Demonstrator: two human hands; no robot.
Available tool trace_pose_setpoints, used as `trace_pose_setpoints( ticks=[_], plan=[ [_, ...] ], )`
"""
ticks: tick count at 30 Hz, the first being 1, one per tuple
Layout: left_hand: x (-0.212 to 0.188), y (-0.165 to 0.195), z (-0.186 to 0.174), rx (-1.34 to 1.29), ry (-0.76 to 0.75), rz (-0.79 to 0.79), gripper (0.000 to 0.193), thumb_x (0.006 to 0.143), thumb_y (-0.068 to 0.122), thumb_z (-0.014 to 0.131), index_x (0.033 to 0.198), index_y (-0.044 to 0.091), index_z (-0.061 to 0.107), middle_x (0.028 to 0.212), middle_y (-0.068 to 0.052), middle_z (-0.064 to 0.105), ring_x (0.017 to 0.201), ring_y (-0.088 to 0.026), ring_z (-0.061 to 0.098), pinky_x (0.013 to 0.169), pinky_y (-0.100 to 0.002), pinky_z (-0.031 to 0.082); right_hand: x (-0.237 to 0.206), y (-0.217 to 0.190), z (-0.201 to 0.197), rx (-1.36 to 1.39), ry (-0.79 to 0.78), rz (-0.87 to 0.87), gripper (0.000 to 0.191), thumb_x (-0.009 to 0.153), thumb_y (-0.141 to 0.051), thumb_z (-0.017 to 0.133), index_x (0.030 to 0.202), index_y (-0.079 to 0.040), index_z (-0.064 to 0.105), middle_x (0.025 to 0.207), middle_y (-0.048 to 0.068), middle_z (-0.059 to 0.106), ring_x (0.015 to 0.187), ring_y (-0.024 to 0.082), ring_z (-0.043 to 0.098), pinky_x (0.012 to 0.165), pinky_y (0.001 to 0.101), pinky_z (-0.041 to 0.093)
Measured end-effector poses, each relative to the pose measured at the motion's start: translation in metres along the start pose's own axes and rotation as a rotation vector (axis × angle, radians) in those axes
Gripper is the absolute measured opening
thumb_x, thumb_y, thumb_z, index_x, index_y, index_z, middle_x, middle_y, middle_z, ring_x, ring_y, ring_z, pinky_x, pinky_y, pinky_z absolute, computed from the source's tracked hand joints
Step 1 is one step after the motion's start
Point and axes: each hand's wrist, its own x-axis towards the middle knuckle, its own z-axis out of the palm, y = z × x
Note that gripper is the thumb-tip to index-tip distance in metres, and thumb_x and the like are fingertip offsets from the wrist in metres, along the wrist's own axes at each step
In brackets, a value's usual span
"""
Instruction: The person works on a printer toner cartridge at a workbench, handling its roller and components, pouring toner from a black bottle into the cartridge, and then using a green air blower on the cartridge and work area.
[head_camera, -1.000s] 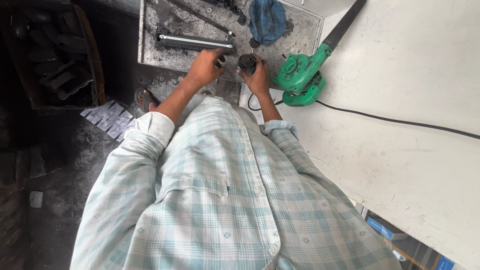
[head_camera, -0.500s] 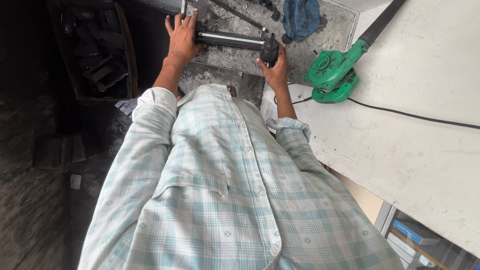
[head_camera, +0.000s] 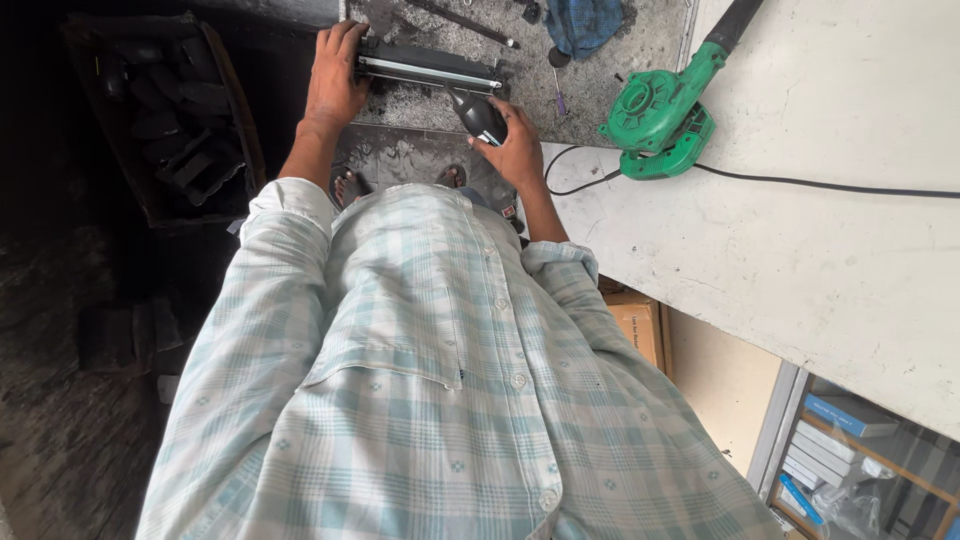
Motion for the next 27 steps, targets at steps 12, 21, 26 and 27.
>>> trace_pose_setpoints(
  ticks=[12, 21, 26, 27],
  plan=[
    [0.016, 0.04, 0.062, 0.009, 0.06, 0.011, 0.081, 0.075, -0.007, 0.085, 0.147, 0.011, 0.052, 0.15, -0.007, 0.054, 0.132, -0.033, 0.053, 0.111, -0.046, 0.042, 0.012, 0.038, -0.039, -0.341, -0.048, 0.069, 0.077, 0.074, -0.028, 0.093, 0.141, -0.017, 0.059, 0.12, 0.011, 0.063, 0.112, 0.032, 0.064, 0.097, 0.0461, 0.054],
    [-0.021, -0.014, 0.054, -0.019, 0.023, 0.027, 0.084, 0.076, -0.005, 0.084, 0.151, 0.011, 0.052, 0.149, -0.006, 0.055, 0.127, -0.03, 0.057, 0.103, -0.046, 0.046, 0.001, 0.023, 0.025, -0.374, -0.056, 0.095, 0.075, 0.076, -0.029, 0.092, 0.142, -0.016, 0.059, 0.12, 0.01, 0.063, 0.114, 0.03, 0.063, 0.098, 0.046, 0.054],
    [-0.019, -0.018, 0.068, -0.026, 0.032, 0.062, 0.079, 0.083, 0.008, 0.091, 0.151, 0.01, 0.051, 0.148, -0.008, 0.054, 0.126, -0.031, 0.057, 0.105, -0.046, 0.046, 0.007, 0.042, 0.024, -0.424, -0.059, 0.094, 0.077, 0.074, -0.029, 0.093, 0.142, -0.017, 0.059, 0.122, 0.011, 0.062, 0.115, 0.03, 0.061, 0.099, 0.0496, 0.052],
    [-0.021, -0.02, 0.072, -0.022, 0.044, 0.08, 0.08, 0.084, 0.01, 0.092, 0.152, 0.01, 0.051, 0.148, -0.008, 0.054, 0.127, -0.031, 0.057, 0.105, -0.046, 0.046, 0.007, 0.046, 0.025, -0.444, -0.059, 0.092, 0.078, 0.074, -0.029, 0.093, 0.143, -0.018, 0.059, 0.123, 0.011, 0.061, 0.116, 0.03, 0.061, 0.1, 0.0506, 0.051]
  ],
)
